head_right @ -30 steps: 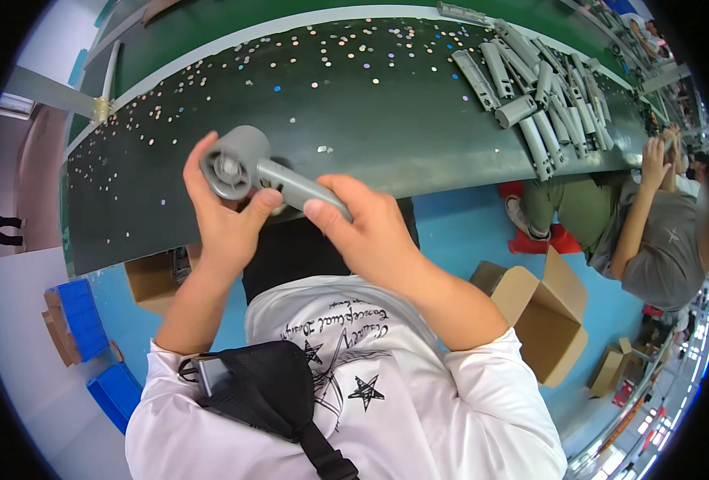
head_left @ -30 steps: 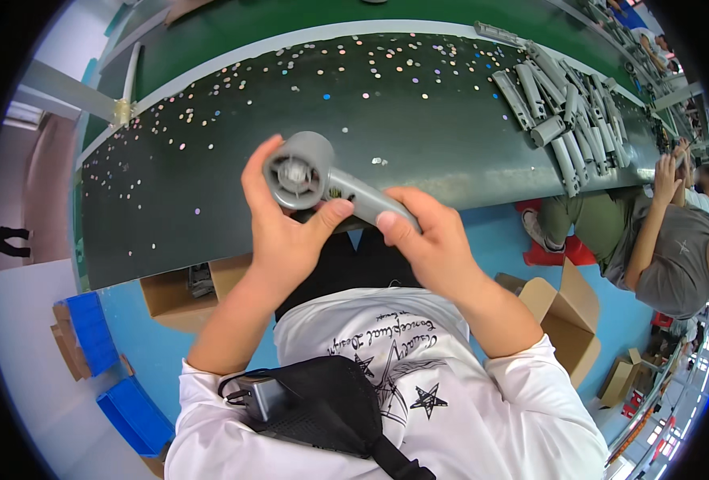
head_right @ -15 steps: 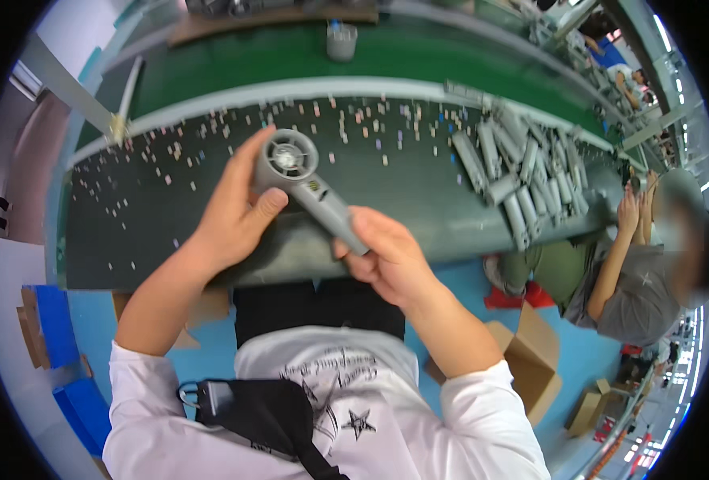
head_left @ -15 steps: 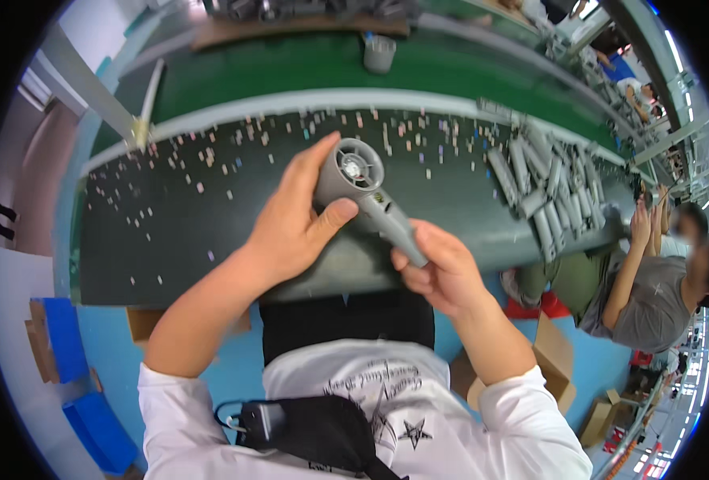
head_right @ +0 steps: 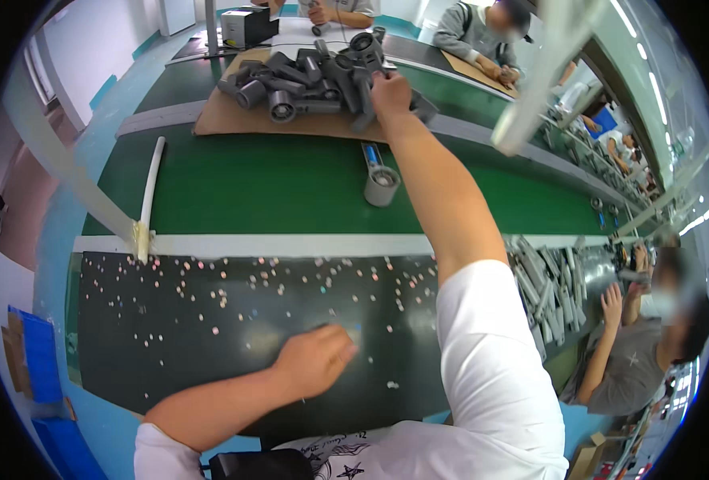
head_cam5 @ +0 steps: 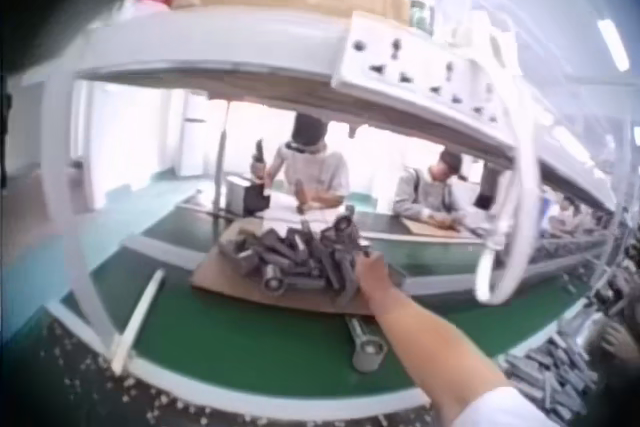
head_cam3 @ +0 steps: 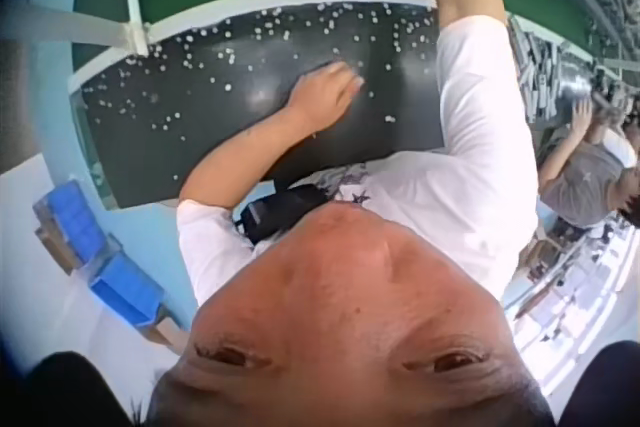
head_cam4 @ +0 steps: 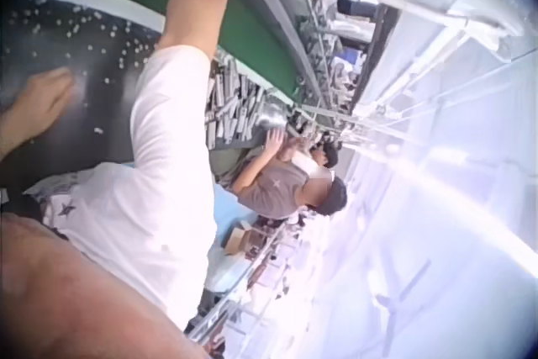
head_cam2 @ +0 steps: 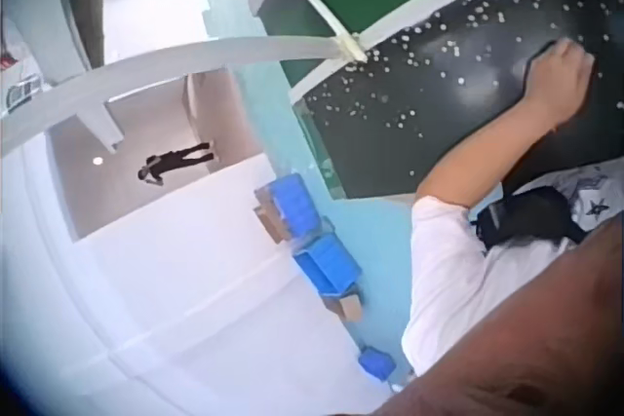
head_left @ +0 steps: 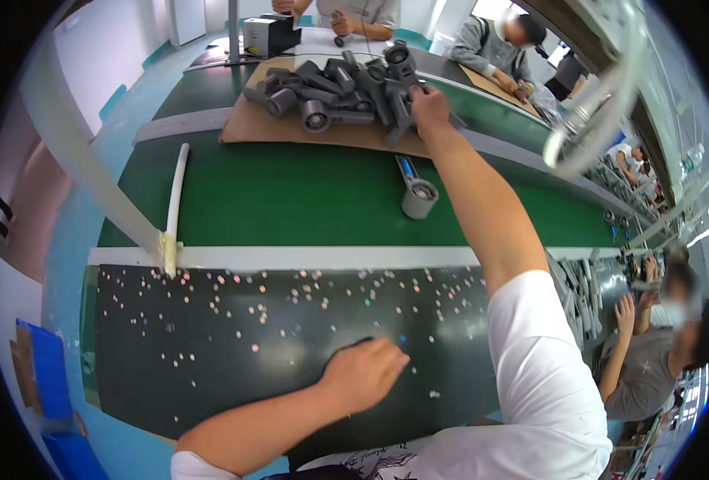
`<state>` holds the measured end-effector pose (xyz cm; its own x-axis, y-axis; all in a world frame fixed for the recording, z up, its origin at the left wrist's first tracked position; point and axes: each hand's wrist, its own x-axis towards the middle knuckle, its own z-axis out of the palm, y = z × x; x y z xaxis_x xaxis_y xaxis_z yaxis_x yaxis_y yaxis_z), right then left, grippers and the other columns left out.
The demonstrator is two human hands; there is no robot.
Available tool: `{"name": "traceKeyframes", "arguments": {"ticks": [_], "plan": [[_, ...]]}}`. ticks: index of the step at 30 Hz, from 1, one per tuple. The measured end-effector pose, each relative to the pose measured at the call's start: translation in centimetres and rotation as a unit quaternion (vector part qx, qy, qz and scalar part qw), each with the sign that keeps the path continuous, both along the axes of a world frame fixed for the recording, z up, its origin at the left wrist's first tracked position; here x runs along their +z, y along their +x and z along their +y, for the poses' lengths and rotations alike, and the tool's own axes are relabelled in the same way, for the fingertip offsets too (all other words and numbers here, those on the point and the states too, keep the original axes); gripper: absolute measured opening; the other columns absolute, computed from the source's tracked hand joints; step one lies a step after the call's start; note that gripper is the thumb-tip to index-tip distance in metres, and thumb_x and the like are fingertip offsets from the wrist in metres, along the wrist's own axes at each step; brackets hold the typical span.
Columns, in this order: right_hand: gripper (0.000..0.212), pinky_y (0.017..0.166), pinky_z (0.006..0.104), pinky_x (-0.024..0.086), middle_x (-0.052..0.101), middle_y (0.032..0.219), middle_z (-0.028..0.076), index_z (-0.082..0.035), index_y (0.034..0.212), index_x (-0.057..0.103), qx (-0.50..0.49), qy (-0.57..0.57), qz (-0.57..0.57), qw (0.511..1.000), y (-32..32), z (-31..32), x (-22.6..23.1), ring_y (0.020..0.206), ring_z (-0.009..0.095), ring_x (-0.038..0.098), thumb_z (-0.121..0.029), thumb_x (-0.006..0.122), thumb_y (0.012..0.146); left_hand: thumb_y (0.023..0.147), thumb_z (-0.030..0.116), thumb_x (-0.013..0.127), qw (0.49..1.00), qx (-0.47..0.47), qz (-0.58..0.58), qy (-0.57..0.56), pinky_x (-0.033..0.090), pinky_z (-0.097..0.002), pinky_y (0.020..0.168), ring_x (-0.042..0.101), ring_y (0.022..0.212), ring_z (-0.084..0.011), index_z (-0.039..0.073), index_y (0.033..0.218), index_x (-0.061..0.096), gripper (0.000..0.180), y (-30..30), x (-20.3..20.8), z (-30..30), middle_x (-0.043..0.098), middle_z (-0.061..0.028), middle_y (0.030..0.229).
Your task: Manually assemble the housing and components of a handheld electronic fan.
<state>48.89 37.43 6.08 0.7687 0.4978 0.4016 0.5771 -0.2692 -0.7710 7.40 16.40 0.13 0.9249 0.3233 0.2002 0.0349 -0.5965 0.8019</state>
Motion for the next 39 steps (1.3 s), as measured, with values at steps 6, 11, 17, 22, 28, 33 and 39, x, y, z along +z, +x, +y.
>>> {"name": "traceKeyframes", "arguments": {"ticks": [6, 11, 17, 22, 28, 33, 39], "plan": [[0.044, 0.081, 0.041, 0.052, 0.068, 0.104, 0.019, -0.005, 0.118, 0.06, 0.103, -0.119, -0.188, 0.969, 4.7, 1.2, 2.3, 0.093, 0.033, 0.066, -0.035, 0.062, 0.086, 0.093, 0.019, 0.059, 0.996, -0.002, -0.012, -0.084, 0.051, -0.0417, 0.063, 0.062, 0.074, -0.034, 0.004, 0.086, 0.059, 0.017, 0.7, 1.1, 0.3, 0.061, -0.0112, 0.089], [0.057, 0.093, 0.0453, 0.048, 0.065, 0.112, 0.016, -0.008, 0.127, 0.058, 0.367, -0.175, -0.294, 0.865, -8.4, -12.3, 0.5, 0.108, 0.032, 0.06, -0.024, 0.07, 0.074, 0.092, 0.014, 0.057, 0.999, 0.03, 0.039, -0.024, 0.05, -0.0419, 0.065, 0.061, 0.077, -0.0368, 0.004, 0.083, 0.062, 0.014, 0.2, 1.0, 0.5, 0.061, -0.0152, 0.085], [0.038, 0.091, 0.0453, 0.049, 0.047, 0.131, 0.018, -0.016, 0.116, 0.065, 0.303, -0.14, -0.153, 0.93, -14.8, -25.3, -1.8, 0.099, 0.039, 0.06, -0.005, 0.059, 0.081, 0.093, 0.007, 0.053, 0.988, 0.051, -0.059, -0.135, 0.046, -0.0291, 0.067, 0.055, 0.077, -0.0194, -0.001, 0.1, 0.059, 0.012, 1.0, -1.2, 0.2, 0.058, -0.0128, 0.103], [0.039, 0.063, 0.0278, 0.052, 0.054, 0.117, 0.009, -0.008, 0.131, 0.048, 0.415, 0.094, 0.373, 0.824, -20.8, -36.3, 0.6, 0.079, 0.015, 0.061, -0.01, 0.056, 0.093, 0.098, 0.028, 0.05, 0.956, 0.137, -0.143, 0.218, 0.025, -0.0486, 0.113, 0.038, 0.133, -0.0396, -0.007, 0.142, 0.033, 0.059, 0.1, 2.4, -1.4, 0.037, -0.0239, 0.145], [0.048, 0.056, 0.0251, 0.054, 0.054, 0.112, 0.012, -0.015, 0.144, 0.032, 0.458, 0.232, 0.602, 0.612, -25.4, -44.1, 0.2, 0.072, 0.015, 0.063, -0.028, 0.05, 0.101, 0.097, 0.045, 0.046, 0.97, 0.019, -0.09, 0.226, 0.044, -0.0492, 0.089, 0.058, 0.101, -0.0426, -0.008, 0.124, 0.049, 0.059, -0.1, 3.1, -6.4, 0.058, -0.027, 0.115], [0.045, 0.07, 0.028, 0.053, 0.061, 0.113, 0.009, -0.011, 0.139, 0.044, 0.207, 0.084, 0.326, 0.919, -21.8, -49.5, -1.2, 0.083, 0.012, 0.063, -0.021, 0.057, 0.097, 0.101, 0.037, 0.044, 0.989, 0.092, -0.103, 0.061, 0.05, -0.0345, 0.057, 0.063, 0.066, -0.0268, -0.006, 0.126, 0.044, 0.05, -0.3, 1.8, -10.6, 0.061, -0.0201, 0.098], [0.024, 0.078, 0.042, 0.051, 0.064, 0.099, 0.017, -0.004, 0.105, 0.063, -0.097, -0.13, -0.095, 0.982, -11.9, -51.9, -2.9, 0.089, 0.034, 0.063, -0.022, 0.058, 0.091, 0.106, 0.037, 0.03, 0.826, 0.085, -0.112, -0.546, 0.041, -0.0255, 0.038, 0.054, 0.052, -0.0169, -0.001, 0.124, 0.041, 0.044, -0.8, 2.3, -13.4, 0.058, -0.0165, 0.092]]}}
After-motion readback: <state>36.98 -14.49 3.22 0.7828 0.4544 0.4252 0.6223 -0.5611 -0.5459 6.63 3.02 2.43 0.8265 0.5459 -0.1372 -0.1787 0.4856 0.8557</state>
